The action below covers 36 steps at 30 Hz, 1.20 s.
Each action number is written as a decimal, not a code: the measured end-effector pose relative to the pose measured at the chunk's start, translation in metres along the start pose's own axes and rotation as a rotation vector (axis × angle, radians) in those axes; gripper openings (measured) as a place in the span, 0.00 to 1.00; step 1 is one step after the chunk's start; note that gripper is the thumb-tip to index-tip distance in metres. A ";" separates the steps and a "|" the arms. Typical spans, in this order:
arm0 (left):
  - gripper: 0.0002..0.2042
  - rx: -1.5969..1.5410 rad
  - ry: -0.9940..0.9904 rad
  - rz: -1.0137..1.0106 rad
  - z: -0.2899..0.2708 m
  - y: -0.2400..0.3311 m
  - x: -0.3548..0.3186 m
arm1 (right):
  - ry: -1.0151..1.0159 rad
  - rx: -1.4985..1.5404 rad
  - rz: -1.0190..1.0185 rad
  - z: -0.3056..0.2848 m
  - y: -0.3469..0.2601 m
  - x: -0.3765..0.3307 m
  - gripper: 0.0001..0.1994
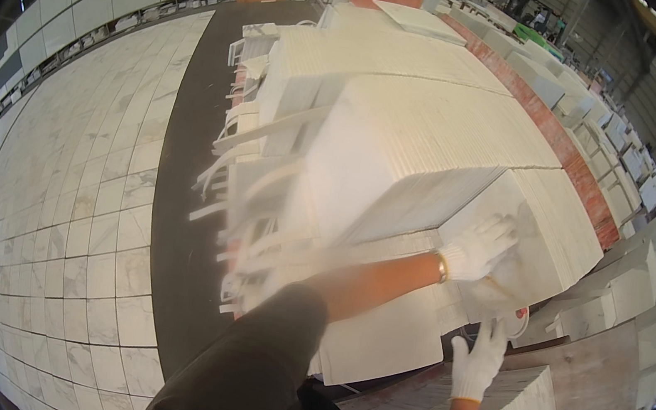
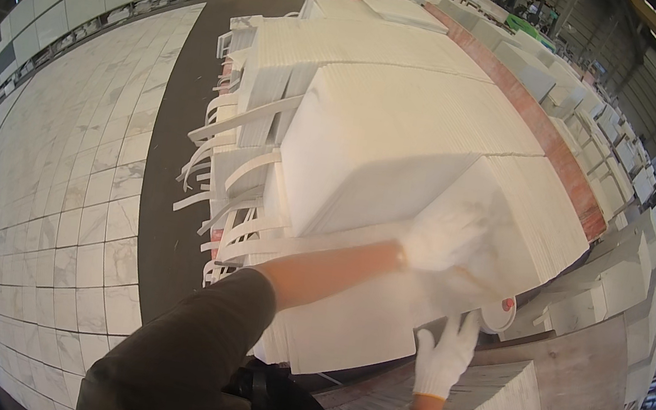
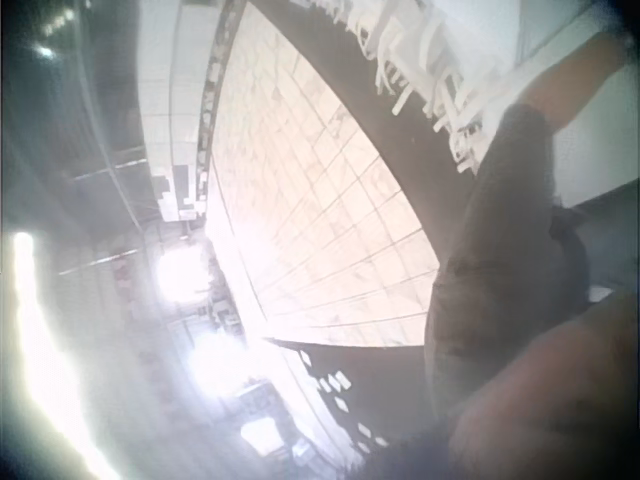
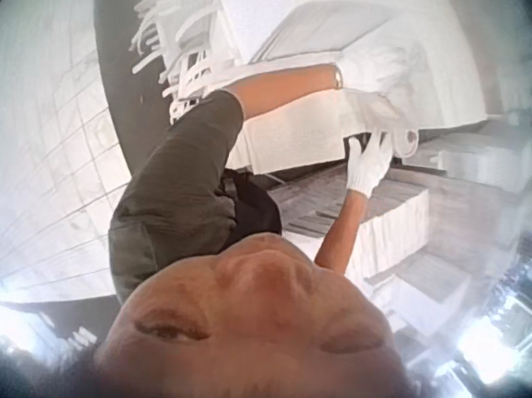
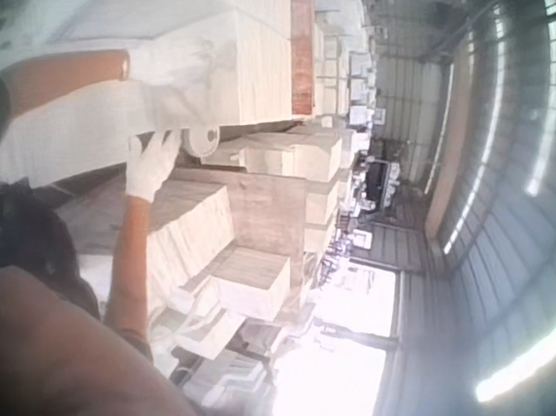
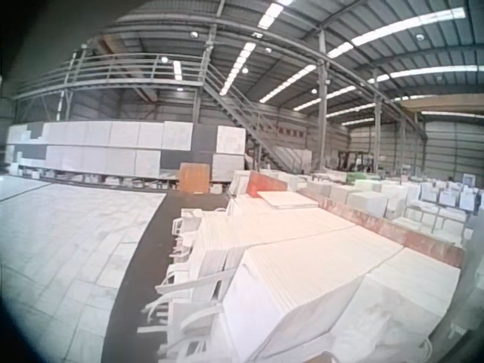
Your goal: The person picks up white square tiles from a stack and places them one by one onto a dark floor area, aligning each tile with adjacent tiles to form a grid pattern. The person handles the tiles by hand while wearing gloves and continues placing tiles across the floor.
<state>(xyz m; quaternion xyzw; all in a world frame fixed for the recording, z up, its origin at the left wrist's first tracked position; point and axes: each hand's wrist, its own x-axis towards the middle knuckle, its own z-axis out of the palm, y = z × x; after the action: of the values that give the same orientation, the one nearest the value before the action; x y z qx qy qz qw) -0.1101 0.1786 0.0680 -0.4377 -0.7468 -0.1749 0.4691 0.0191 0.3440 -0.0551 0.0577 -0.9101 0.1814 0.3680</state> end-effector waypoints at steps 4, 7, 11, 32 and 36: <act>0.25 -0.029 -0.167 -0.142 -0.099 0.043 -0.191 | -0.297 0.076 -0.021 0.010 -0.033 -0.138 0.33; 0.22 0.199 -0.371 -0.593 -0.171 0.074 -0.336 | -0.323 0.190 -0.015 0.008 -0.032 -0.216 0.32; 0.27 0.159 -0.648 -1.292 -0.280 0.150 -0.498 | -0.411 0.264 0.029 -0.002 -0.057 -0.280 0.30; 0.20 -0.170 -0.938 -1.437 -0.515 0.149 -0.851 | -0.949 0.417 -0.211 0.182 -0.342 -0.300 0.28; 0.14 0.112 -1.242 -1.197 -0.554 0.196 -0.911 | -1.166 0.429 -0.165 0.233 -0.320 -0.335 0.30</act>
<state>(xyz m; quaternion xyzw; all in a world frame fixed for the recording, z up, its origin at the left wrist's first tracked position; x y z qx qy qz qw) 0.5149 -0.5311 -0.4628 0.0366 -0.9804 -0.0848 -0.1740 0.1860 -0.0493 -0.3489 0.2900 -0.8970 0.2697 -0.1962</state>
